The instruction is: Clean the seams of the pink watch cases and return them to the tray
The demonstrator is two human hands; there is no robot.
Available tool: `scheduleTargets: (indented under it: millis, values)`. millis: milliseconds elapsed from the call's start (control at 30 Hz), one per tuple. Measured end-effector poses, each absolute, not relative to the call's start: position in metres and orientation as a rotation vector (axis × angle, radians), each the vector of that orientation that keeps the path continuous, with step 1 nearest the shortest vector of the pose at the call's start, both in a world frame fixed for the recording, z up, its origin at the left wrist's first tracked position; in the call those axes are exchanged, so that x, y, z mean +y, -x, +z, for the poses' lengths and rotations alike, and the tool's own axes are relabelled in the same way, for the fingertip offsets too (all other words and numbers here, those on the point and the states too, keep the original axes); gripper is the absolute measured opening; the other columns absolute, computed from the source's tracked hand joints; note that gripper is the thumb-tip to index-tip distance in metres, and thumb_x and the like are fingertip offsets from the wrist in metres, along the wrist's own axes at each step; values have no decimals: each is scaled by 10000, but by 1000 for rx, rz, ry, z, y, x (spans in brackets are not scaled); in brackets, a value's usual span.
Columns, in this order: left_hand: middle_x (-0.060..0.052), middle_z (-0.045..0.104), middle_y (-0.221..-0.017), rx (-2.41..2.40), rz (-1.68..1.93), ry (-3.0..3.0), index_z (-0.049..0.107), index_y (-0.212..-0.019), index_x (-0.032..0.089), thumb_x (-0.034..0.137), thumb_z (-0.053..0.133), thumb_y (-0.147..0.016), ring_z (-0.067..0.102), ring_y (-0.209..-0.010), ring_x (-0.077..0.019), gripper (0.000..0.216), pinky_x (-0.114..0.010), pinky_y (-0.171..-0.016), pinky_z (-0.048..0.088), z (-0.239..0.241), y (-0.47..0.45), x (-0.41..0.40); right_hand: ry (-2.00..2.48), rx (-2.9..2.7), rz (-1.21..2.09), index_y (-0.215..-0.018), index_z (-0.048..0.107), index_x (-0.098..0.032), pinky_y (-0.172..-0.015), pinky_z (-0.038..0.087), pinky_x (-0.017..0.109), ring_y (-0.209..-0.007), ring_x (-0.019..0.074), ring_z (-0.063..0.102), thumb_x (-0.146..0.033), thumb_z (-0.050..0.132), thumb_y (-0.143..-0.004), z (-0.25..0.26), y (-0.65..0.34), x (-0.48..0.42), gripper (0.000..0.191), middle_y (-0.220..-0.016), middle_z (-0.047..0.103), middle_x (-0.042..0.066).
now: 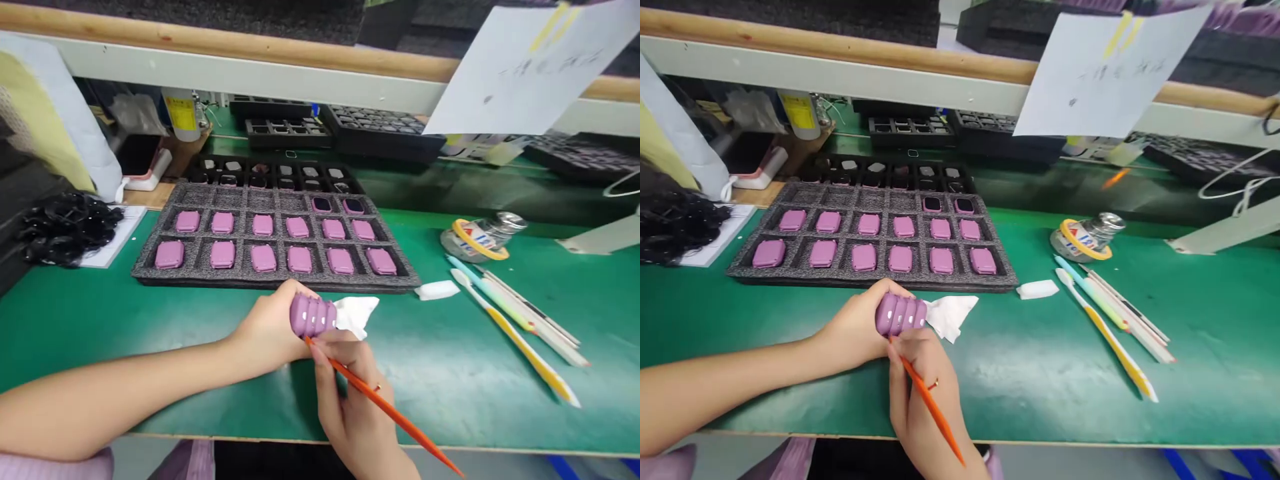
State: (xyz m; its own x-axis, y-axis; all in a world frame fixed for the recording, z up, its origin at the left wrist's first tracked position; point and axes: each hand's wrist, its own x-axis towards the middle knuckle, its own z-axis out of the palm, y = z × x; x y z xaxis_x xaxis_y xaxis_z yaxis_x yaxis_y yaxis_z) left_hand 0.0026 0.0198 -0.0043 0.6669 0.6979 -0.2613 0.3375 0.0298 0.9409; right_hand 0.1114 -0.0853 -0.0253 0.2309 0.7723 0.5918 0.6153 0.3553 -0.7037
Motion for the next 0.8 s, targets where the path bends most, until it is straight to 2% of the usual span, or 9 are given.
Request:
scheduleTargets:
  millis: [200,300,400,500,567,633,733,800]
  values:
    - [0,709,-970,896,351,-1604,557,-1023,234,360,873,-602,663,-897,-221,541,-323,-769,502,-7,-1,19,1378,-1150,232,-866,521,-228,-560,516,233,-606,122,608,-209,511,-997,-18,-135,-106,133,-681,609,-19]
    - [-16,707,-1072,848,365,-1604,550,-1025,244,365,882,-605,660,-998,-243,549,-354,-844,507,-9,0,19,1688,-1140,118,-769,560,-226,-546,517,245,-580,144,633,-427,533,-984,-17,-170,-119,295,-626,633,-2]
    - [-30,697,-1157,827,370,-1596,548,-1038,252,364,883,-615,654,-1058,-256,551,-379,-894,505,-10,2,19,2108,-1183,146,-671,575,-238,-426,454,268,-421,165,575,-636,475,-930,-21,-210,-132,486,-498,597,1]
    - [-37,696,-1172,827,369,-1599,550,-1044,255,365,886,-616,653,-1073,-265,555,-394,-903,507,-11,2,19,2369,-1292,285,-594,526,-266,-366,390,283,-325,182,503,-694,473,-877,-20,-243,-138,516,-393,506,-18]
    - [-41,694,-1179,824,373,-1599,550,-1042,253,362,886,-614,654,-1072,-269,555,-399,-903,509,-11,2,18,2492,-1348,342,-628,553,-275,-365,392,291,-339,206,534,-656,517,-862,-14,-255,-135,449,-418,537,-7]
    - [-40,696,-1173,824,373,-1595,549,-1039,252,358,886,-613,658,-1062,-266,553,-397,-898,512,-10,2,18,2543,-1320,179,-733,604,-265,-365,392,310,-385,228,569,-620,543,-842,-5,-257,-129,376,-531,631,36]
    - [-36,697,-1169,843,352,-1596,546,-1033,251,351,884,-608,658,-1057,-262,552,-381,-876,517,-7,2,19,2419,-1264,-144,-877,646,-227,-404,410,335,-473,228,593,-610,499,-844,7,-251,-118,411,-718,697,100]
    - [-29,703,-1146,865,333,-1606,544,-1032,250,342,880,-608,660,-1036,-254,550,-364,-849,521,-5,2,19,2355,-1252,-219,-933,673,-211,-479,448,350,-529,222,608,-593,449,-875,12,-253,-113,446,-779,701,113]
